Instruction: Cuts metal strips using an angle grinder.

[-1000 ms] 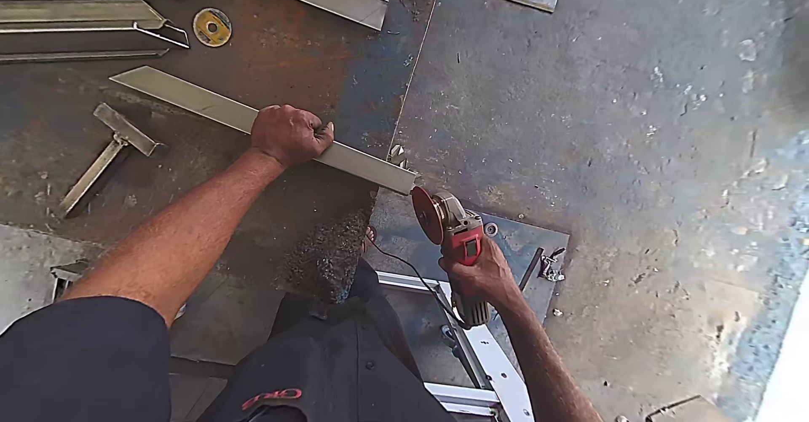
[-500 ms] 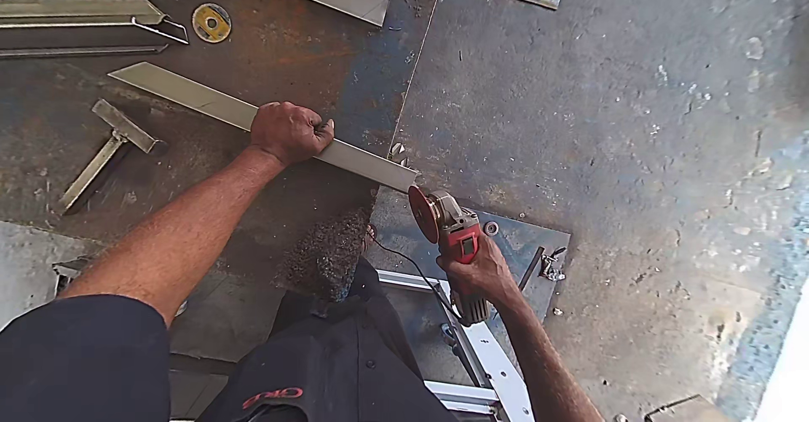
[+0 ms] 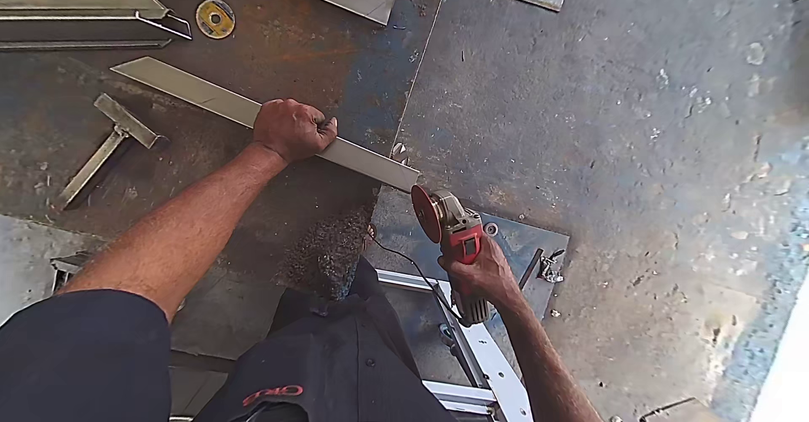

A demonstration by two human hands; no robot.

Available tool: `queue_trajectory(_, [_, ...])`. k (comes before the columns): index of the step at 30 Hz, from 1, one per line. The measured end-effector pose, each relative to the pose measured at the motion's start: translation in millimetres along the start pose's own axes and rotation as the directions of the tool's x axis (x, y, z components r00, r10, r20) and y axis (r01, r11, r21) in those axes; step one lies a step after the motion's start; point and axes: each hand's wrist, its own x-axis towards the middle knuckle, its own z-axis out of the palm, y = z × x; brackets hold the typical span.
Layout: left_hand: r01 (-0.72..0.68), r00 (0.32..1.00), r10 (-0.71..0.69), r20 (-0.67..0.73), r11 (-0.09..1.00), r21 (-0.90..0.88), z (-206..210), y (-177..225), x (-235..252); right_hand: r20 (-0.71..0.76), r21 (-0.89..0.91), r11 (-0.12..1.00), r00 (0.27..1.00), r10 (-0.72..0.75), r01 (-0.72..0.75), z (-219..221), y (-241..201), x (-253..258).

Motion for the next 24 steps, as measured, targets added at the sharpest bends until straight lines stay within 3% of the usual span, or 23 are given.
queue_trajectory(24, [0.016, 0.999, -0.016, 0.036, 1.000, -0.016, -4.6, 2.1, -0.6, 0.011, -0.095, 0.995, 1.000, 0.007, -0.006, -3.7, -8.7, 8.3])
